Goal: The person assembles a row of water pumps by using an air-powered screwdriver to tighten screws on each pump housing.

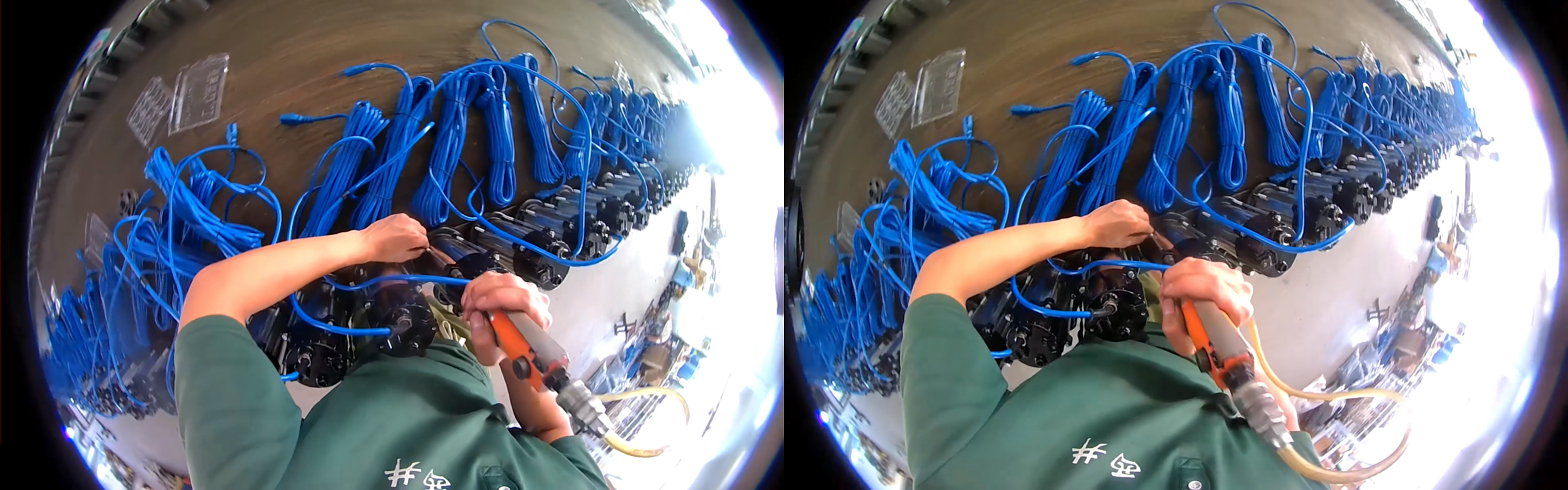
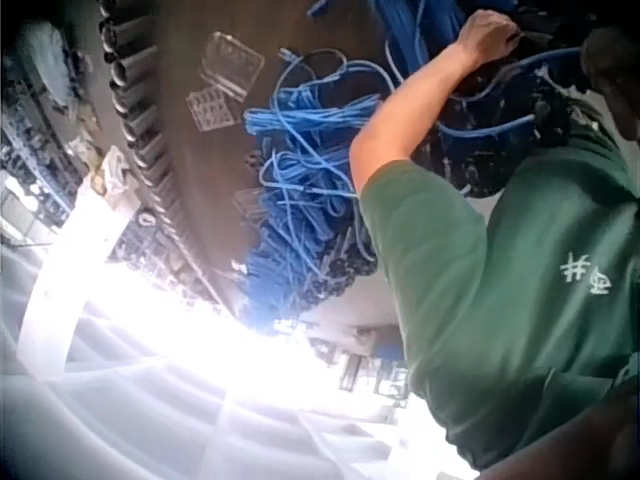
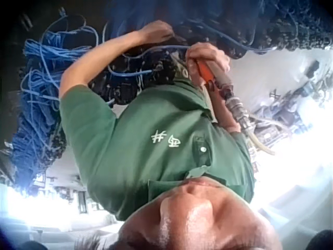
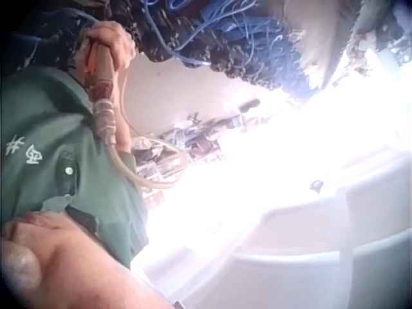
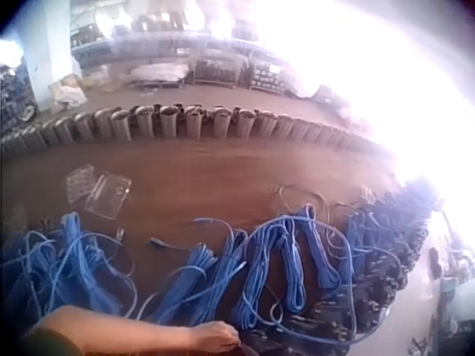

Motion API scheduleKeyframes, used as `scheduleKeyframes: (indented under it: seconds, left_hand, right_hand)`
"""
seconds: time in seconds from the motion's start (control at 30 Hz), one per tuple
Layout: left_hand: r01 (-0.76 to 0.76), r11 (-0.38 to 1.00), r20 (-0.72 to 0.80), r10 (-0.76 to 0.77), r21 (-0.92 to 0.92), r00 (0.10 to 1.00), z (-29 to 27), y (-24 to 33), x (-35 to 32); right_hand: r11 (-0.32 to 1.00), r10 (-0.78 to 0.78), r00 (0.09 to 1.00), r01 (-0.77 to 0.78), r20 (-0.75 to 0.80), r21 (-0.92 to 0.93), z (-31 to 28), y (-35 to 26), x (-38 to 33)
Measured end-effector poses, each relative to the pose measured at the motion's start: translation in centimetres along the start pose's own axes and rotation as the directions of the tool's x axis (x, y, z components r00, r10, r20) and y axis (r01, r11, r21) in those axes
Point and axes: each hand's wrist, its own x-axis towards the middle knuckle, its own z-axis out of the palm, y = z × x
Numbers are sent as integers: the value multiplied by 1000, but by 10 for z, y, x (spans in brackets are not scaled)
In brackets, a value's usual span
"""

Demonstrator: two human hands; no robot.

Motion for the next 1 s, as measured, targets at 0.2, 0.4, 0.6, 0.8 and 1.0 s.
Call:
scheduleKeyframes:
  seconds: [0.2, 0.4, 0.6, 0.8, 1.0]
  left_hand:
    - [31, 995, 148, -45, 96, 988, -9, 3, 9]
    - [152, 860, 59, -206, 488, 977, -119, 68, 63]
    - [434, 892, -754, -197, 129, 627, -167, 243, 104]
    - [-326, 791, -778, -594, -517, -207, 76, 314, 97]
    - [-966, -81, -82, -991, -245, 103, 206, 179, 137]
  right_hand:
    - [997, 22, 998, -17, 60, -77, -7, 7, -3]
    - [977, -154, 977, 173, -149, 122, -43, -46, 2]
    - [884, -420, 896, 440, -145, 161, -121, -94, 9]
    - [915, -386, 921, 375, 54, 148, -160, -67, -37]
    - [930, -173, 961, 88, 216, 356, -152, -27, -70]
